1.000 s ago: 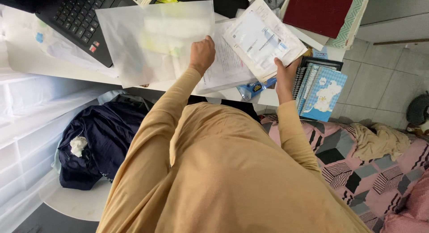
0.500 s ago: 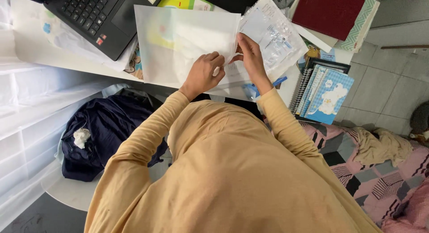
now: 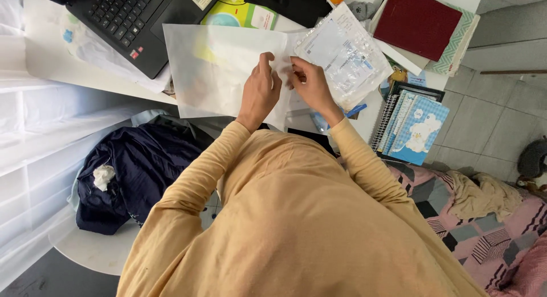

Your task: The person organizes a cluttered desk by sorting notebooks, books, and papers. They place items into a large envelope, seal it, and arrange remaining papers and a laptop on the desk.

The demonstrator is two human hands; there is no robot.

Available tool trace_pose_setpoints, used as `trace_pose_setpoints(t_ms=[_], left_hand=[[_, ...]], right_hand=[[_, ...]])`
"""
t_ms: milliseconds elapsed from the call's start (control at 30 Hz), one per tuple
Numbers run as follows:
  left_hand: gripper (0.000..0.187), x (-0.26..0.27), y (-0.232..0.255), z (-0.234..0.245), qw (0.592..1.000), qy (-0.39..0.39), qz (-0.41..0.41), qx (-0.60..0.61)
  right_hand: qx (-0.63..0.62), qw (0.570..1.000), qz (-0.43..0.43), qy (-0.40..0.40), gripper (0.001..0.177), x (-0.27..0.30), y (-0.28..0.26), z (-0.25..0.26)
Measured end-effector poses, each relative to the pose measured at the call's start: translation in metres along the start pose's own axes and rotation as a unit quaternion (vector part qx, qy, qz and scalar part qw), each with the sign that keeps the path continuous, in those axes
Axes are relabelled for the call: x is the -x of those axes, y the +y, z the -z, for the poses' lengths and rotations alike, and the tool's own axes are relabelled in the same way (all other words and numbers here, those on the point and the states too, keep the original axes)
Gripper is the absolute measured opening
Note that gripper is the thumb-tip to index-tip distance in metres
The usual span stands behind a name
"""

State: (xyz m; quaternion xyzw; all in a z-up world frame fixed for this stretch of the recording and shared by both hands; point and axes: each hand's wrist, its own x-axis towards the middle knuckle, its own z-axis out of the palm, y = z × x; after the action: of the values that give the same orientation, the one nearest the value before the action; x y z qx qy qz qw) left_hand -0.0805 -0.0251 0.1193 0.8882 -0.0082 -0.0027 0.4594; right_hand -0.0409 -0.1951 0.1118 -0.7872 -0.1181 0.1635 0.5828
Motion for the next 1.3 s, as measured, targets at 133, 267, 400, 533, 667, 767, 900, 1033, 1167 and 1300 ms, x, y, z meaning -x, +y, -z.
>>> trace_pose_setpoints(t_ms=[133,267,400,533,667,767,900,1033,1167,1300], left_hand=[[0.052,-0.001,0.0,0.006,0.992,0.026,-0.096,-0.081],[0.062,-0.003,0.005,0.022,0.984,-0.029,-0.145,-0.099],[0.062,-0.006,0.001,0.027,0.99,-0.024,-0.112,-0.087],[0.046,-0.011,0.006,0.04,0.998,-0.007,-0.058,-0.004],[0.024,-0.017,0.0,0.049,0.997,-0.003,-0.071,-0.035],[0.037,-0.021,-0.002,0.054,0.991,0.0,-0.112,-0.07],[0.035,-0.019,0.006,0.056,0.997,0.013,-0.079,-0.013],[0.021,-0.018,0.017,0.054,0.996,0.082,-0.024,-0.034],[0.041,-0.017,0.022,0.048,0.996,0.089,0.018,-0.012],[0.051,-0.012,0.026,0.052,0.996,0.072,-0.047,-0.037]], right_hand=[[0.061,0.997,0.011,0.04,0.032,-0.01,0.011,0.025],[0.062,0.994,-0.049,0.081,0.031,-0.013,-0.01,0.044],[-0.002,0.998,-0.064,0.025,0.02,-0.008,-0.014,0.064],[0.116,0.988,-0.055,0.087,0.049,0.007,0.021,0.105],[0.331,0.922,-0.063,0.193,0.055,0.027,0.116,0.157],[0.412,0.892,-0.122,0.141,0.084,0.038,0.134,0.172],[0.426,0.886,-0.135,0.127,0.086,0.041,0.111,0.161],[0.396,0.886,-0.189,0.149,0.09,0.037,0.106,0.156],[0.357,0.896,-0.215,0.152,0.071,0.037,0.108,0.154],[0.21,0.939,-0.242,0.124,0.064,0.035,0.081,0.147]])
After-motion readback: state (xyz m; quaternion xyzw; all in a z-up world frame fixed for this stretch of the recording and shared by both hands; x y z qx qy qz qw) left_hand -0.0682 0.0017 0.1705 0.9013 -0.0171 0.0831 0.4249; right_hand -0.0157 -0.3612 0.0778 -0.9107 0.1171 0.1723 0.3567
